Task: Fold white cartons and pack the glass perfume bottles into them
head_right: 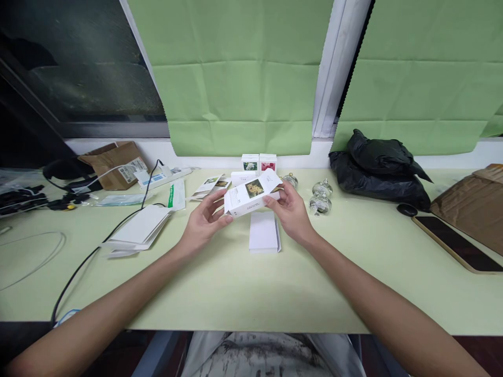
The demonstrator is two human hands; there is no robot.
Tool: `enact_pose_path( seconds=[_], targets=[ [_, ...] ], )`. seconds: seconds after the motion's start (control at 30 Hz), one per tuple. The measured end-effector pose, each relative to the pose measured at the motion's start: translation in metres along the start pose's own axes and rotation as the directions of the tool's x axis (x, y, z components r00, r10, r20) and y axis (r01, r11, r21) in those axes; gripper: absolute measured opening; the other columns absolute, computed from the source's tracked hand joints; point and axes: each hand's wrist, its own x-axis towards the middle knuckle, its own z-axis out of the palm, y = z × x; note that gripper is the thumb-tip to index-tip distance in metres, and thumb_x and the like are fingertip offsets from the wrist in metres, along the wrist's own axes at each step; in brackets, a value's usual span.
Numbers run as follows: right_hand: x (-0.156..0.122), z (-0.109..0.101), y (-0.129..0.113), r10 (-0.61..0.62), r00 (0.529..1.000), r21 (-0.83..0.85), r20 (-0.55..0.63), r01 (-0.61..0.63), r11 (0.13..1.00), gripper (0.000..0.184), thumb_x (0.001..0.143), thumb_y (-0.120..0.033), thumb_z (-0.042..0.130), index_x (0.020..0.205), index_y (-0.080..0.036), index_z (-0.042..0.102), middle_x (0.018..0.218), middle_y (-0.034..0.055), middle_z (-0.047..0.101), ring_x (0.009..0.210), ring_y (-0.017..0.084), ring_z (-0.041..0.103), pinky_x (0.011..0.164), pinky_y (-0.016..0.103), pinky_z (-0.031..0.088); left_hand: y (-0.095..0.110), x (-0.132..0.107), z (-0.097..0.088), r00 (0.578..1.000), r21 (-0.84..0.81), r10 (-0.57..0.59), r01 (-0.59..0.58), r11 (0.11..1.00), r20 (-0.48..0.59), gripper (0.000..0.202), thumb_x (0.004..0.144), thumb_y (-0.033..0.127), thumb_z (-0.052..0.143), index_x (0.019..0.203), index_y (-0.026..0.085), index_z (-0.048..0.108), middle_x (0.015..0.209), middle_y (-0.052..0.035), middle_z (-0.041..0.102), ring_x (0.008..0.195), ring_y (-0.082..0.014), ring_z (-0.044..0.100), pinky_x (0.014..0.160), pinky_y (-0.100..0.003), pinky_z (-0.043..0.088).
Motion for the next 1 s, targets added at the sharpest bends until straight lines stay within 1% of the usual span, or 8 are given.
enact_pose_path(
  seconds=[0.1,0.27,0.4,0.53,0.63,0.77,0.87,1.0],
  targets=[
    [-0.002,0.002,-0.001,0.05,0.998,0.001,0.036,-0.05,0.999,0.047,0.085,-0.045,0.086,0.126,-0.032,0.067,0.116,0.0029,0.077,0.112,0.027,0.072,0.106,0.05,0.061,-0.002,0.001,-0.003,0.999,-0.003,-0.01,0.01,1.0,-0.033,0.071,0.077,0.035,0.093,0.139,0.028,0.06,0.155,-0.0112,0.056,0.142,-0.0276,0.058,0.118,-0.046,0.052],
    [0.003,-0.006,0.002,0.218,0.976,0.166,0.019,-0.218,0.962,0.027,0.089,-0.041,0.078,0.113,-0.031,0.074,0.122,0.0009,0.076,0.117,0.027,0.069,0.104,0.051,0.064,-0.009,0.005,-0.012,1.0,0.031,-0.005,0.006,1.0,-0.017,0.086,0.066,0.036,0.099,0.141,0.032,0.056,0.157,-0.0112,0.05,0.118,-0.0263,0.072,0.095,-0.042,0.065],
    [0.008,-0.009,0.0,0.292,0.953,0.257,0.078,-0.302,0.918,0.027,0.092,-0.035,0.069,0.117,-0.028,0.073,0.117,0.0034,0.078,0.11,0.027,0.071,0.098,0.052,0.066,-0.009,0.006,-0.015,0.995,-0.038,-0.091,0.092,0.995,0.031,0.073,0.077,0.043,0.093,0.142,0.031,0.06,0.161,-0.011,0.05,0.119,-0.0262,0.072,0.097,-0.041,0.064],
    [0.009,-0.008,-0.002,0.308,0.95,0.271,0.058,-0.312,0.911,0.026,0.093,-0.034,0.066,0.116,-0.026,0.073,0.113,0.0054,0.078,0.106,0.028,0.073,0.094,0.055,0.068,-0.005,0.007,-0.015,0.965,-0.218,-0.235,0.254,0.942,0.113,0.055,0.096,0.056,0.07,0.145,0.034,0.062,0.155,-0.0096,0.059,0.116,-0.0252,0.073,0.096,-0.042,0.065],
    [0.006,-0.006,-0.002,0.29,0.955,0.242,0.057,-0.295,0.924,0.025,0.094,-0.035,0.071,0.117,-0.027,0.073,0.119,0.0044,0.077,0.109,0.027,0.073,0.098,0.055,0.067,-0.001,0.007,-0.015,0.953,-0.257,-0.269,0.297,0.92,0.138,0.051,0.097,0.053,0.071,0.145,0.038,0.063,0.149,-0.0068,0.065,0.109,-0.0228,0.075,0.091,-0.04,0.068],
    [0.001,-0.004,0.0,0.231,0.966,0.167,0.117,-0.248,0.954,0.037,0.09,-0.035,0.081,0.125,-0.031,0.071,0.129,0.0016,0.075,0.116,0.027,0.073,0.107,0.054,0.063,0.002,0.005,-0.015,0.934,-0.302,-0.285,0.342,0.89,0.216,0.043,0.097,0.051,0.072,0.138,0.04,0.066,0.15,-0.0057,0.065,0.113,-0.0242,0.074,0.085,-0.039,0.069],
    [0.0,-0.005,0.001,0.199,0.964,0.127,0.175,-0.223,0.967,0.047,0.089,-0.04,0.084,0.132,-0.033,0.068,0.124,0.0027,0.077,0.117,0.028,0.073,0.108,0.055,0.063,0.003,0.005,-0.016,0.923,-0.344,-0.291,0.367,0.864,0.253,0.042,0.098,0.048,0.071,0.139,0.04,0.065,0.154,-0.0057,0.061,0.122,-0.0265,0.071,0.09,-0.044,0.068],
    [0.002,-0.007,0.001,0.154,0.976,0.073,0.155,-0.167,0.983,0.048,0.087,-0.044,0.086,0.129,-0.029,0.071,0.134,0.0049,0.071,0.12,0.028,0.071,0.103,0.05,0.067,0.002,0.005,-0.016,0.919,-0.388,-0.297,0.381,0.839,0.26,0.041,0.101,0.039,0.069,0.141,0.035,0.064,0.157,-0.0073,0.059,0.129,-0.0258,0.068,0.104,-0.046,0.063]
  ],
)
